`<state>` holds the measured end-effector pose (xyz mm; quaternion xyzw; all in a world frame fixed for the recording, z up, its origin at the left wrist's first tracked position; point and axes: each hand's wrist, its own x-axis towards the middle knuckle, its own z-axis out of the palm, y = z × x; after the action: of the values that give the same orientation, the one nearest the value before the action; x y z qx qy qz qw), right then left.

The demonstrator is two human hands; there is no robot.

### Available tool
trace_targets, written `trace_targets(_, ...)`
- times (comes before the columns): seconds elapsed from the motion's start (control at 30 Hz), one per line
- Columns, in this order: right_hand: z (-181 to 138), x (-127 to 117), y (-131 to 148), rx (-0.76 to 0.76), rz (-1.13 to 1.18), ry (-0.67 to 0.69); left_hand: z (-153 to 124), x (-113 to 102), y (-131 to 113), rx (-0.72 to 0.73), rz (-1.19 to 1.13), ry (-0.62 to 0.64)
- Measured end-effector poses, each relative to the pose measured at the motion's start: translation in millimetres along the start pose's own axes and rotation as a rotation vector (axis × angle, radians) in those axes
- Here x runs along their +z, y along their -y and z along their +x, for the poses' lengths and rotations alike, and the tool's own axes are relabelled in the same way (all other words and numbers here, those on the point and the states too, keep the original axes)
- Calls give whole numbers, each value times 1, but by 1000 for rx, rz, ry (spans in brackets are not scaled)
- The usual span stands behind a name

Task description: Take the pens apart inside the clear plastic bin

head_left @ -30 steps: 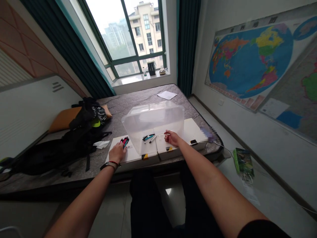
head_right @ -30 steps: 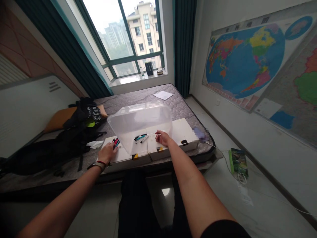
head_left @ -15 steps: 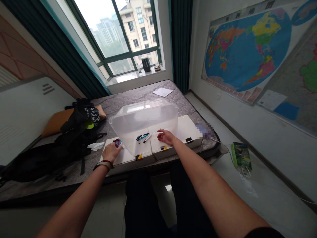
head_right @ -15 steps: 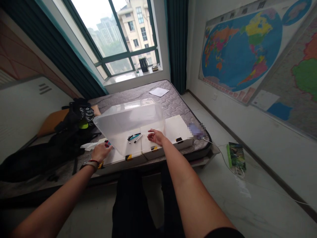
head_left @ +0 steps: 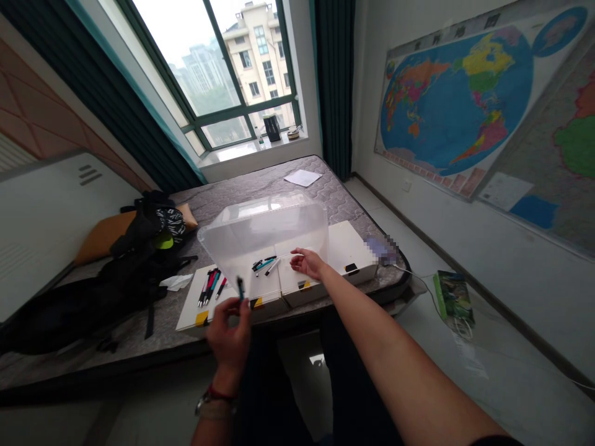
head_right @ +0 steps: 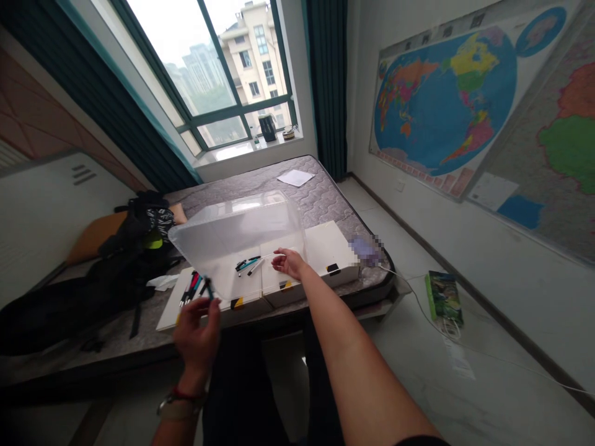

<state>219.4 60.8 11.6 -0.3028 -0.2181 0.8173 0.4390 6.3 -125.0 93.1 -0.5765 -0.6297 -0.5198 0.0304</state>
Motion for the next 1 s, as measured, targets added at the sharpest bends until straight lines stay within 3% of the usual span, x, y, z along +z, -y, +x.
trace_targets(0.07,-1,0,1,-3,7,-4,-3,28,-11,119,-74,243)
trace_targets(0.17,-4,2,3,-6,35,-18,12,74,0,244,-95,460)
trace_targets(0.27,-4,5,1,-38,-4,-15,29,108,25,286,6,533)
trace_targets(0.33,0,8,-6,-100,-158,-33,34,120,38,281,91,549)
trace_targets(0.43,8,12,-19,-261,-569,-186,31,126,50,268,183,541)
trace_targets(0.53,13,14,-26,-349,-784,-239,25,126,54,260,191,507)
trace_targets(0.77,13,14,-24,-342,-989,-246,22,123,53,311,283,434)
trace_targets(1.0,10,16,-24,-298,-961,-271,22,122,56,303,249,426)
